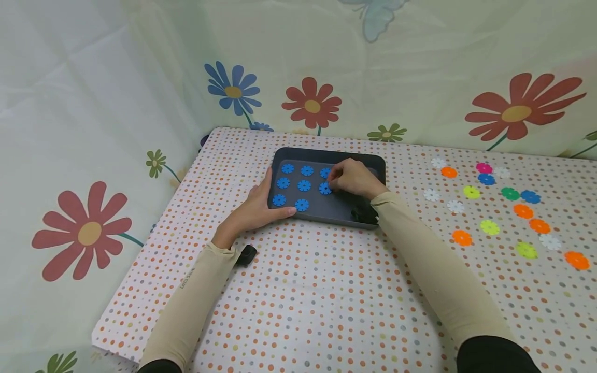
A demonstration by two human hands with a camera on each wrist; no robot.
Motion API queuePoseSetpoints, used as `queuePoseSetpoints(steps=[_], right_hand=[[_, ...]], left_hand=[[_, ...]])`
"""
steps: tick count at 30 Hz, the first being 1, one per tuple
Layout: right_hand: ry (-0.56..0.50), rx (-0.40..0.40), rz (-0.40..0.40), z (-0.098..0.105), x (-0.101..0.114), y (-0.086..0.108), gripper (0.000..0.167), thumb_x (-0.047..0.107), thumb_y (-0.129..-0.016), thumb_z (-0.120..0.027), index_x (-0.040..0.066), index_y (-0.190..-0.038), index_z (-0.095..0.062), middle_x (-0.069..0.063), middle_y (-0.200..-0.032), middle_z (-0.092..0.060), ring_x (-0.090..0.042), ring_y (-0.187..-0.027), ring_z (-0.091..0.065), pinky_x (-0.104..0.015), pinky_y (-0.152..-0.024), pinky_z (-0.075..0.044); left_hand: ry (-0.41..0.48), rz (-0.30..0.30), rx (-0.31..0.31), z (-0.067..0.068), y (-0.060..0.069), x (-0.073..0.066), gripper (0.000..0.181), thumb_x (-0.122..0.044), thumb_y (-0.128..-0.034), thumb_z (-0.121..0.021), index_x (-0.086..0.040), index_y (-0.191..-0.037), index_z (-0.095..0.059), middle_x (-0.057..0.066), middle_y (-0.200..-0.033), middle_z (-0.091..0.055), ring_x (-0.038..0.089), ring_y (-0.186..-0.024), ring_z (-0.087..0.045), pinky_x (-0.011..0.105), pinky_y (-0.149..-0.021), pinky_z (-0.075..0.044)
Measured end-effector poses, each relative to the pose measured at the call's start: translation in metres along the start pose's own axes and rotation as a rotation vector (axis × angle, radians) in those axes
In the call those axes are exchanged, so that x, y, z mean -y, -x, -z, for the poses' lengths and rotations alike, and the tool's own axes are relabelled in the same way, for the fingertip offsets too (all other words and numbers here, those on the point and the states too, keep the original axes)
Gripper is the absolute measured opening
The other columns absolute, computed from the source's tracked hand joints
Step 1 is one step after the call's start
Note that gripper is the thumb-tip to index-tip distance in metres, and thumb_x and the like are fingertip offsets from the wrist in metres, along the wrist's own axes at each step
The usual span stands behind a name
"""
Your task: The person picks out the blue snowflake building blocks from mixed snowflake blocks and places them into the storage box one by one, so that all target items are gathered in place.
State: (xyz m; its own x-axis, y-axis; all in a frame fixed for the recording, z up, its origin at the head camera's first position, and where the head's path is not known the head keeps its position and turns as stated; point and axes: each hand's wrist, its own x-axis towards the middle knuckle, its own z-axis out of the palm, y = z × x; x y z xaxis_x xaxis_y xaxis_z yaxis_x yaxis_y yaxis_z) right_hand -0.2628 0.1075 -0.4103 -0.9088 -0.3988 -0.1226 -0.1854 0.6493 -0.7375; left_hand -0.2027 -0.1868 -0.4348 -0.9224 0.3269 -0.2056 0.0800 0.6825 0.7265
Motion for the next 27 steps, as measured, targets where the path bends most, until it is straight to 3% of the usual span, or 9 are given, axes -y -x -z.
queuePoseSetpoints(steps=[8,16,27], right_hand=[[0.017,0.009,0.015,0.001,-0.003,-0.001,0.012,0.006,-0.100,-0.068,0.000,-0.096,-0.078,-0.009,-0.086,-0.071,-0.024,-0.080,-0.063,-0.037,-0.074,-0.049],[-0.106,0.059,-0.002,0.012,0.002,0.014,0.026,0.015,-0.109,-0.062,-0.007,-0.117,-0.074,-0.018,-0.106,-0.074,-0.033,-0.097,-0.072,-0.045,-0.089,-0.056],[-0.224,-0.015,0.008,0.030,0.005,0.048,0.038,0.016,-0.111,-0.061,-0.006,-0.142,-0.062,-0.025,-0.134,-0.067,-0.037,-0.118,-0.068,-0.052,-0.101,-0.054]], left_hand=[[0.003,-0.007,0.003,0.000,-0.001,0.000,0.135,-0.071,-0.0862,-0.077,-0.026,-0.171,0.018,0.001,-0.179,0.007,0.039,-0.162,0.010,0.068,-0.124,-0.011],[-0.003,-0.005,0.010,0.000,0.000,0.001,0.136,-0.074,-0.0855,-0.076,-0.026,-0.171,0.019,0.000,-0.179,0.009,0.040,-0.162,0.010,0.069,-0.124,-0.011],[-0.002,-0.005,0.012,0.000,0.003,-0.002,0.132,-0.070,-0.0892,-0.075,-0.025,-0.171,0.018,0.004,-0.179,0.007,0.041,-0.162,0.011,0.071,-0.123,-0.011]])
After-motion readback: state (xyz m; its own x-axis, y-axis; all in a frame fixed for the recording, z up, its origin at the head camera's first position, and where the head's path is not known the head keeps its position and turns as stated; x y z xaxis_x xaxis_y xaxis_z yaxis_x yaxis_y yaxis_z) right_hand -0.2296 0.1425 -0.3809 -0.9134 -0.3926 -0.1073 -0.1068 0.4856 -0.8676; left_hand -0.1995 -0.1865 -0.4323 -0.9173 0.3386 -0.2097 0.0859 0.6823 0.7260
